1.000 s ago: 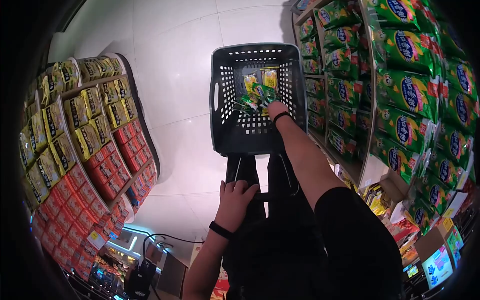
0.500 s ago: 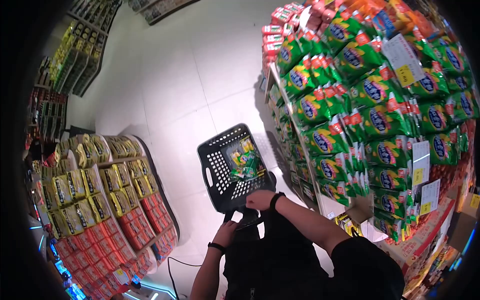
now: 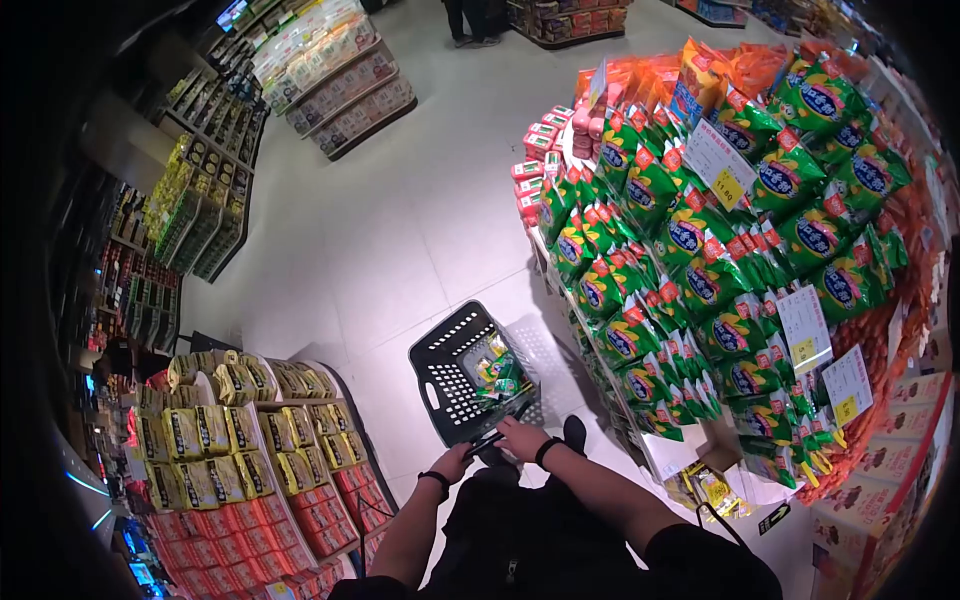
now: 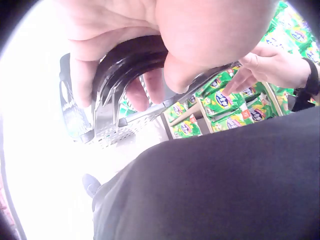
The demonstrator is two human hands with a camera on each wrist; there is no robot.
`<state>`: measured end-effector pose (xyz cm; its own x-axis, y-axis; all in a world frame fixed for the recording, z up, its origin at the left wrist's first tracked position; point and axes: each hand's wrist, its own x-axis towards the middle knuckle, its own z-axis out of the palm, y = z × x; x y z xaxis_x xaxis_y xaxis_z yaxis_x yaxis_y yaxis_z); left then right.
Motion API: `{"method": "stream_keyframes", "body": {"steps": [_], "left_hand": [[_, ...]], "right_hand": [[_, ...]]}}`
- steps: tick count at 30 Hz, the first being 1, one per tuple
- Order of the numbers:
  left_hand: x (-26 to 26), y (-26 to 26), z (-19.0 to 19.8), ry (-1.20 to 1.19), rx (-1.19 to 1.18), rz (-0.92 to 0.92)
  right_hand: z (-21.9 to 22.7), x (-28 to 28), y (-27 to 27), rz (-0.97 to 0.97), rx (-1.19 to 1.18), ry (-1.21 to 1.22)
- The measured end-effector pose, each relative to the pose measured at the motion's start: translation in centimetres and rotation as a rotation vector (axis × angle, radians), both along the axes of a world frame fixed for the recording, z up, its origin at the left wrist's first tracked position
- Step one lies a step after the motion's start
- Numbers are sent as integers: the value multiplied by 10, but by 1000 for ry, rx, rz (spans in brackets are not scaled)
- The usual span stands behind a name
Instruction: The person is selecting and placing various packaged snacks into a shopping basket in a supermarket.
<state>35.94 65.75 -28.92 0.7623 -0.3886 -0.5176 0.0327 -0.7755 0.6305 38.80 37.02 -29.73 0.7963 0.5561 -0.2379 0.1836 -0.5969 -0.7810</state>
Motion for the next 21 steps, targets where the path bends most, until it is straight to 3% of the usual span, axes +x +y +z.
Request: {"method": "stream_keyframes", "body": {"steps": [2,10,13,16,20,21], "left_hand": [[21,30,-13,-21,40,-16],[151,95,-7,-49,108,-135],[202,127,-3,-171,75,-146],[251,147,-6,-283,44,-76],[283,155,-8,-488,79,173],[288,158,4,-403,48,189]], "right_hand": [[11,22,22,49,-126,16],[34,109,94,-131,-165,65],[44,149,130,-193,-239,113],[53,187,163,-334,-322,46],[75,226,207,-486,-510,-52],[69,239,215,-497,-471,-73]]}}
